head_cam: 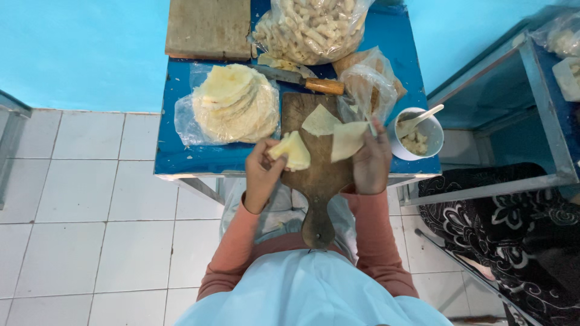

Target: The person cuts a block of pale yellow food into triangular slices with a knife on a wooden cutting board and stacks the slices. They then spread a brown filling from a small bowl onto the slices using a spoon, working on slices one at a time at the table.

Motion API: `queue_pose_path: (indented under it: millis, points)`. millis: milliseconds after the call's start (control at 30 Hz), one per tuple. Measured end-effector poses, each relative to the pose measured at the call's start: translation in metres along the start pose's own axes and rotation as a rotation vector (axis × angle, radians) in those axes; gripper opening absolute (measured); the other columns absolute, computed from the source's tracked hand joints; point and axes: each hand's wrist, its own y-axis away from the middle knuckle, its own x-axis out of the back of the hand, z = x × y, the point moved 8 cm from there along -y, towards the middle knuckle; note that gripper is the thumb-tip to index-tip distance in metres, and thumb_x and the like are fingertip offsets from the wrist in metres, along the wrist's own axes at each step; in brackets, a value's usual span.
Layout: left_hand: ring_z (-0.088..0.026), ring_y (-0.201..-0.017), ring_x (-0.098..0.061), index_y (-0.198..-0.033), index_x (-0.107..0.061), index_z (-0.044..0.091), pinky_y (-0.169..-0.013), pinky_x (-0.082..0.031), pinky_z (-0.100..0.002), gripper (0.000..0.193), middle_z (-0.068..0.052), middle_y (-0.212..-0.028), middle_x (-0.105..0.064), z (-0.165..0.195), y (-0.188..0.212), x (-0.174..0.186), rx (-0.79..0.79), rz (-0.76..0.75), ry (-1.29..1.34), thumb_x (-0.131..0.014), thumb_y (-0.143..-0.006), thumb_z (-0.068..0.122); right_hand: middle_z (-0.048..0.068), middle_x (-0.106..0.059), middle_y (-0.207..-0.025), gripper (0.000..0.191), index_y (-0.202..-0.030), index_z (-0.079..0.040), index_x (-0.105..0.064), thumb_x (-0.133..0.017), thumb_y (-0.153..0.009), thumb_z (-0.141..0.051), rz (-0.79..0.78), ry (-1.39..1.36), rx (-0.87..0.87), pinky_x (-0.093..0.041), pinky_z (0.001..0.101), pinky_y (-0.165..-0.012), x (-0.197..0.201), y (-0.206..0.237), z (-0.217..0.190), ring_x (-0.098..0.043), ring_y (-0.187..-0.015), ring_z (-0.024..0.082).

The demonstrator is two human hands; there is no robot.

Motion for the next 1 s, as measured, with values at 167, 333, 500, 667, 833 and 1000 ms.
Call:
queue_pose_path:
  millis: [167,333,500,667,833,1000]
  points:
    - [-0.008,-0.084,-0.068,-0.116,-0.056,-0.003,-0.071,-0.058,-0.024,0.019,-0.006,-0.101,-0.068,0.008,-0.001,0.01,-0.023,0.029,-0.01,-0.062,-0.098,-0.002,0.012,-0.061,-0.133,0.026,-0.134,-0.006,-0.058,-0.064,-0.111,0.004,-0.181,0.727,0.643,-0.056,0.035,-0.103,-0.034,0.004,-0.026,-0.065,-0.118,0.02]
    - [-0.008,-0.086,-0.067,-0.116,-0.057,-0.003,-0.072,-0.057,-0.024,0.019,-0.006,-0.102,-0.068,0.011,0.0,0.009,-0.019,0.034,-0.02,-0.063,-0.099,-0.002,0.015,-0.075,-0.123,0.032,-0.122,-0.009,-0.064,-0.077,-0.094,0.0,-0.392,1.295,0.668,-0.061,0.0309,-0.083,-0.071,0.012,0.001,-0.076,-0.104,0.024]
    - [-0.008,-0.087,-0.067,-0.117,-0.057,-0.003,-0.072,-0.058,-0.024,0.019,-0.006,-0.103,-0.068,0.008,0.001,0.009,0.001,0.028,-0.023,-0.063,-0.099,-0.002,0.009,-0.078,-0.109,0.052,-0.137,-0.006,-0.059,-0.078,-0.089,-0.002,-0.397,1.186,0.377,-0.064,0.0305,-0.084,-0.071,0.007,0.004,-0.079,-0.099,0.023]
    - [-0.008,-0.087,-0.068,-0.118,-0.057,-0.003,-0.072,-0.058,-0.024,0.02,-0.007,-0.104,-0.068,0.004,0.002,0.008,0.013,0.018,0.0,-0.064,-0.099,-0.001,0.012,-0.075,-0.119,0.065,-0.142,-0.003,-0.055,-0.08,-0.082,0.0,-0.48,1.285,0.507,-0.061,0.033,-0.089,-0.087,0.018,-0.007,-0.076,-0.104,0.026]
    - [-0.01,-0.091,-0.07,-0.118,-0.059,-0.005,-0.074,-0.06,-0.025,0.019,-0.008,-0.105,-0.069,0.003,0.004,0.001,0.035,-0.004,0.017,-0.064,-0.101,0.0,0.018,-0.07,-0.129,0.07,-0.143,-0.001,-0.051,-0.083,-0.08,-0.001,-0.491,1.126,0.447,-0.062,0.0339,-0.093,-0.088,0.031,-0.016,-0.075,-0.108,0.026]
    - [-0.009,-0.099,-0.07,-0.121,-0.058,-0.006,-0.081,-0.061,-0.025,0.024,-0.009,-0.109,-0.071,0.004,0.015,-0.024,0.052,-0.081,0.011,-0.066,-0.098,-0.003,0.013,-0.075,-0.113,0.072,-0.141,-0.002,-0.051,-0.089,-0.08,-0.006,-0.552,0.981,0.476,-0.06,0.0303,-0.093,-0.09,0.068,-0.012,-0.075,-0.104,0.02]
